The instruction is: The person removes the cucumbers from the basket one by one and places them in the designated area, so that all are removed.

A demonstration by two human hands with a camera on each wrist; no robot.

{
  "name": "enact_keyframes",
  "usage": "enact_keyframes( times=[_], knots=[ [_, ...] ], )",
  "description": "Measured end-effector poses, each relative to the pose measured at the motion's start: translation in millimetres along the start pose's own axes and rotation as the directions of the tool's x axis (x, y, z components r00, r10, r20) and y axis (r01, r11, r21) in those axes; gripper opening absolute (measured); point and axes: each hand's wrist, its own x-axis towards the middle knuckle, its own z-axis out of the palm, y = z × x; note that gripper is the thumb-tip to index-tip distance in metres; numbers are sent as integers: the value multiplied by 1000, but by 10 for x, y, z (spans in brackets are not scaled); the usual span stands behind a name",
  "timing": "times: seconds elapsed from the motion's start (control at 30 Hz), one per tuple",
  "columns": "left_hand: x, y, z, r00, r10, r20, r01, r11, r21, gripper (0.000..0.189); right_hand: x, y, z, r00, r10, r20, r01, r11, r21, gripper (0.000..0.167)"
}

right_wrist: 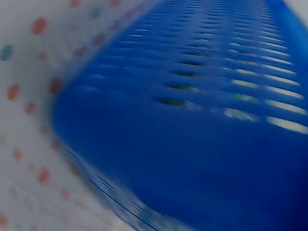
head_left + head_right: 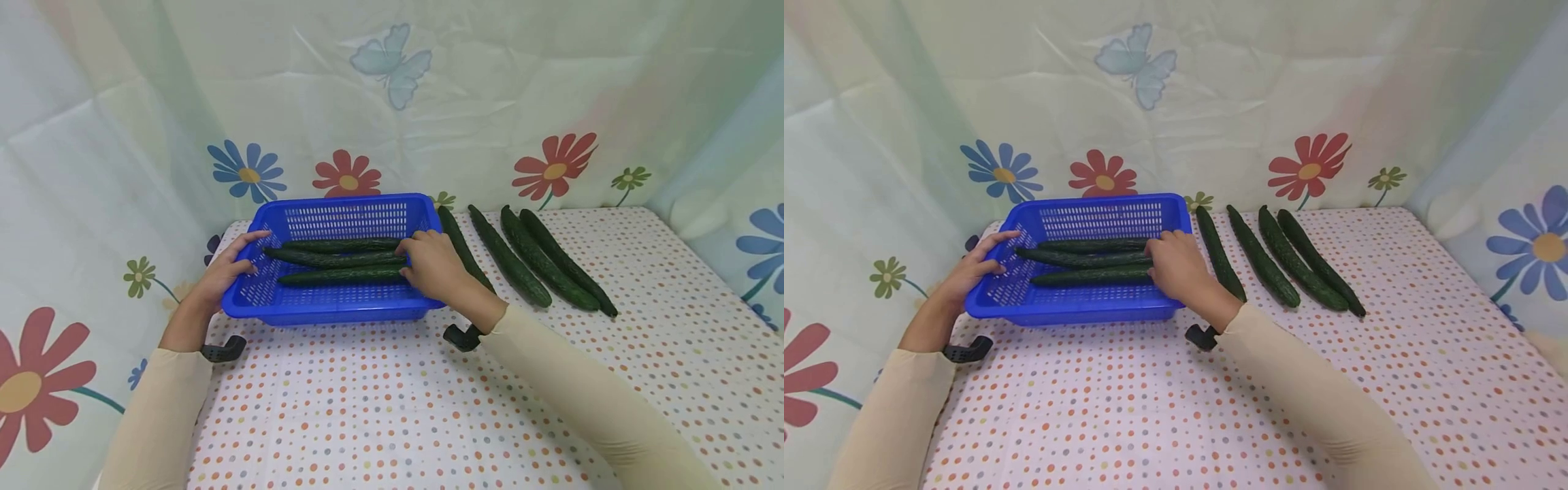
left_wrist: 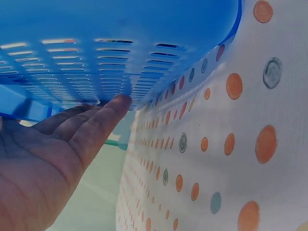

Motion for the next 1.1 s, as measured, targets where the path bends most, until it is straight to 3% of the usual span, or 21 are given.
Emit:
enact_keyframes(
  times=[0.23, 0.37, 0.5, 0.63, 0.9, 1.1],
  knots=[
    [1, 45, -31, 1000, 2, -7, -2, 1000, 15, 65, 168, -12, 65, 996, -33, 85, 37, 998, -50, 31],
    [-11, 58, -37, 1000, -4, -8, 4, 1000, 7, 64, 228, -27, 39, 988, -30, 149, 27, 999, 19, 36],
    [-10, 46, -20, 1000, -5, 16, 5, 1000, -4, 65, 270, -32, -1, 971, -9, 240, -23, 991, 132, 41],
    [-22, 27, -14, 1000, -8, 5, 8, 1000, -2, 65, 337, -41, -16, 947, -8, 322, -52, 983, 177, 43],
    [-26, 31, -24, 1000, -10, 0, 10, 1000, 12, 66, 501, -39, 144, 894, 47, 445, -116, 985, 131, 56],
    [-10, 39, -25, 1000, -13, -11, 13, 1000, 21, 66, 518, -41, 199, 888, 85, 451, -153, 981, 116, 55]
  ],
)
